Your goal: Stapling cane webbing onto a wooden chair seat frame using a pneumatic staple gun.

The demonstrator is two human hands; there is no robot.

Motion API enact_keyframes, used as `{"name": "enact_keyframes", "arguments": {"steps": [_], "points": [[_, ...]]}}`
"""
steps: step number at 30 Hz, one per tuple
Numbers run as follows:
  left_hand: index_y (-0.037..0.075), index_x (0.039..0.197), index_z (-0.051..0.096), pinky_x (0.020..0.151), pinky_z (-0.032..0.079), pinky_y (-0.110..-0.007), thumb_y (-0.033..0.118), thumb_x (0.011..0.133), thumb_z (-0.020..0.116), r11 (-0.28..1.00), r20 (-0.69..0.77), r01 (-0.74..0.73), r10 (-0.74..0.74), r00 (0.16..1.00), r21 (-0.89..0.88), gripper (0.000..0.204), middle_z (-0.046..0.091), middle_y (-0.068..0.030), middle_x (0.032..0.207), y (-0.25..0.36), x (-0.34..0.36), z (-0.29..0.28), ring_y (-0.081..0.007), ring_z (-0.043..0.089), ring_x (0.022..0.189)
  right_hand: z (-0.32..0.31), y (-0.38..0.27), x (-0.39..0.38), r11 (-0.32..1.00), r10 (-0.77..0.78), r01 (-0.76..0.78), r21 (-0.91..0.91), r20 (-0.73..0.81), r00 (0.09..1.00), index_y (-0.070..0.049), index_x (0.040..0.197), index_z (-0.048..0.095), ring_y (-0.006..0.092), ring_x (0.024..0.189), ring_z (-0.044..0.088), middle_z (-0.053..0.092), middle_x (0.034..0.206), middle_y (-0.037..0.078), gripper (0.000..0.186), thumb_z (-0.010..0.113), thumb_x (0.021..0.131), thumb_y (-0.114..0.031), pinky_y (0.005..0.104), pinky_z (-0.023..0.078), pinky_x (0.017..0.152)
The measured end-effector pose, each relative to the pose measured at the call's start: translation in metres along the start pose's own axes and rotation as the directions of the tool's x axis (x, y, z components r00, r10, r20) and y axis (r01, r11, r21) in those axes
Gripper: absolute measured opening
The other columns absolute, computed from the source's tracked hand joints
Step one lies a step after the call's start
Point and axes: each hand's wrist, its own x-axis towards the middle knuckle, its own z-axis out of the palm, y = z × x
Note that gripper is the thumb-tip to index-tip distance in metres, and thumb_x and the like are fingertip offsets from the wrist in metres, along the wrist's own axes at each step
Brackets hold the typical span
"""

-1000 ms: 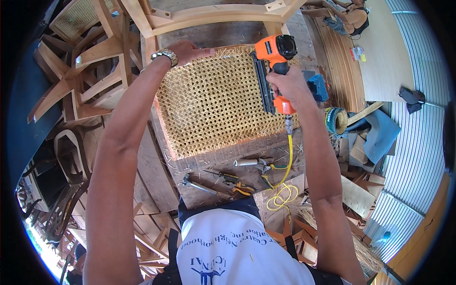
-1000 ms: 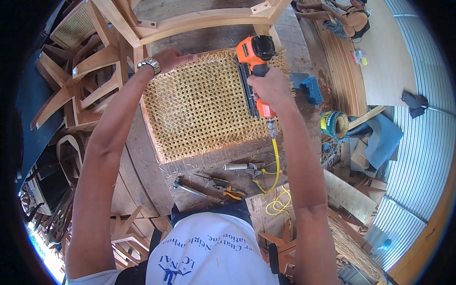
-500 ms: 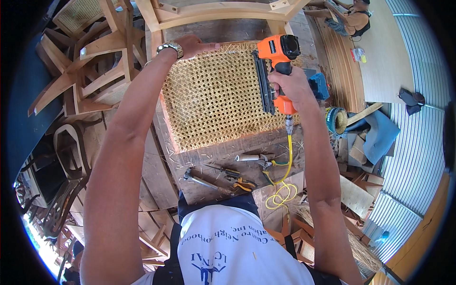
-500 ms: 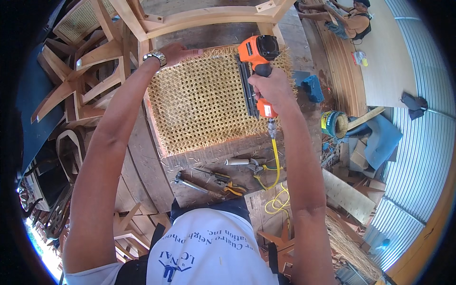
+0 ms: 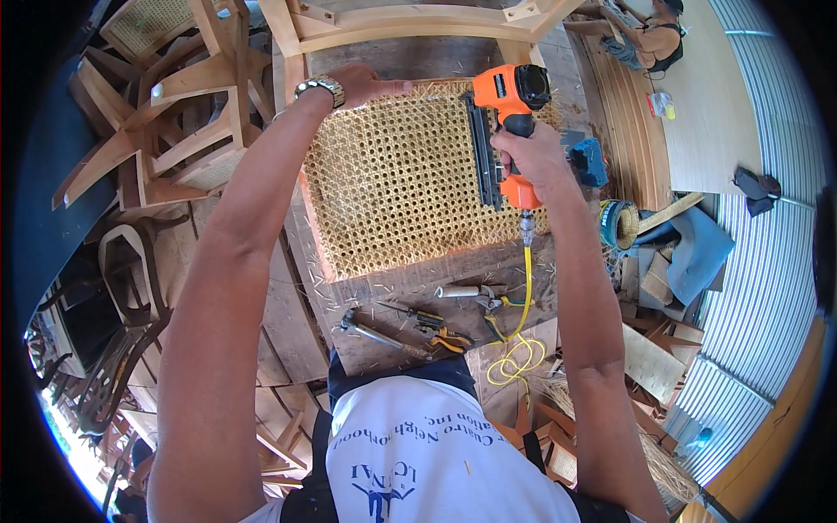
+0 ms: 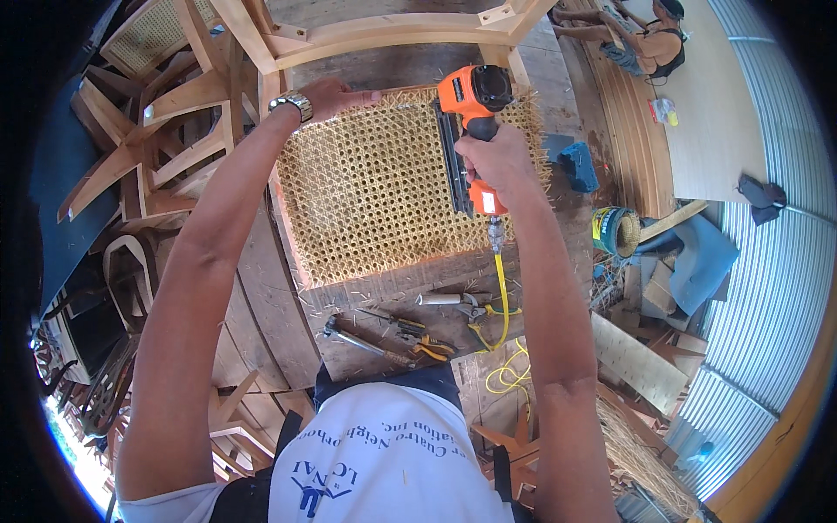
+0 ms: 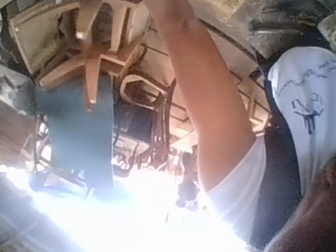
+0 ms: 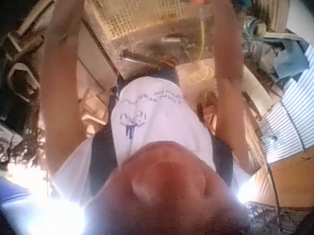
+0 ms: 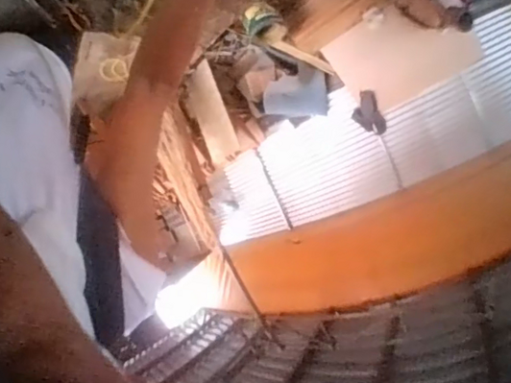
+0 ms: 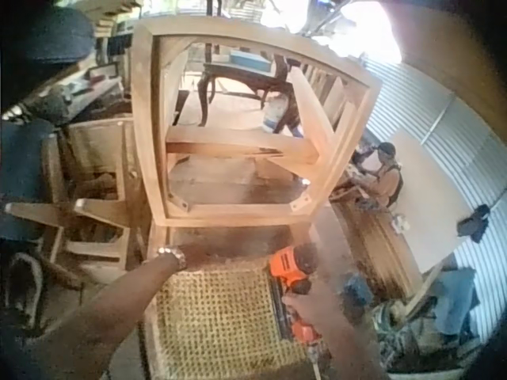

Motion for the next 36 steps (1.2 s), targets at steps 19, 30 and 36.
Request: {"name": "enact_keyframes", "arguments": {"steps": [19,30,36], "points": [[0.012,0.048,0.029,0.053,0.032,-0.037,0.098,0.068,0.045,1.0,0.026,0.008,-0.008,1.0,0.005,0.089,0.033,-0.0017,0.049,-0.001,0.001,0.0,-0.0154,0.04,0.049,0.003,-0.005,-0.012,0.999,-0.025,0.025,-0.031,0.009,1.0,-0.004,0.08,0.059,0.0114,0.053,0.056,0.056,0.061,0.002,0.005,0.064,0.079,-0.006,0.0298,0.048,0.051],[0.011,0.047,0.03,0.053,0.032,-0.039,0.098,0.068,0.045,1.0,0.019,0.002,-0.002,1.0,-0.001,0.09,0.032,-0.0022,0.049,-0.002,0.002,-0.002,-0.0151,0.04,0.048,0.009,-0.003,-0.004,0.999,-0.016,0.016,-0.034,0.016,1.0,-0.004,0.083,0.059,0.0116,0.054,0.057,0.057,0.063,0.002,0.007,0.065,0.081,-0.008,0.0296,0.05,0.053],[0.01,0.046,0.038,0.057,0.039,-0.04,0.098,0.067,0.044,1.0,0.024,0.012,-0.012,1.0,-0.003,0.091,0.041,-0.0051,0.05,0.01,-0.004,-0.005,-0.017,0.049,0.052,0.024,0.001,-0.005,0.984,-0.011,0.001,-0.178,-0.054,0.998,-0.002,0.088,0.063,0.0162,0.054,0.062,0.062,0.066,0.006,0.012,0.064,0.083,-0.013,0.0326,0.052,0.055]]}}
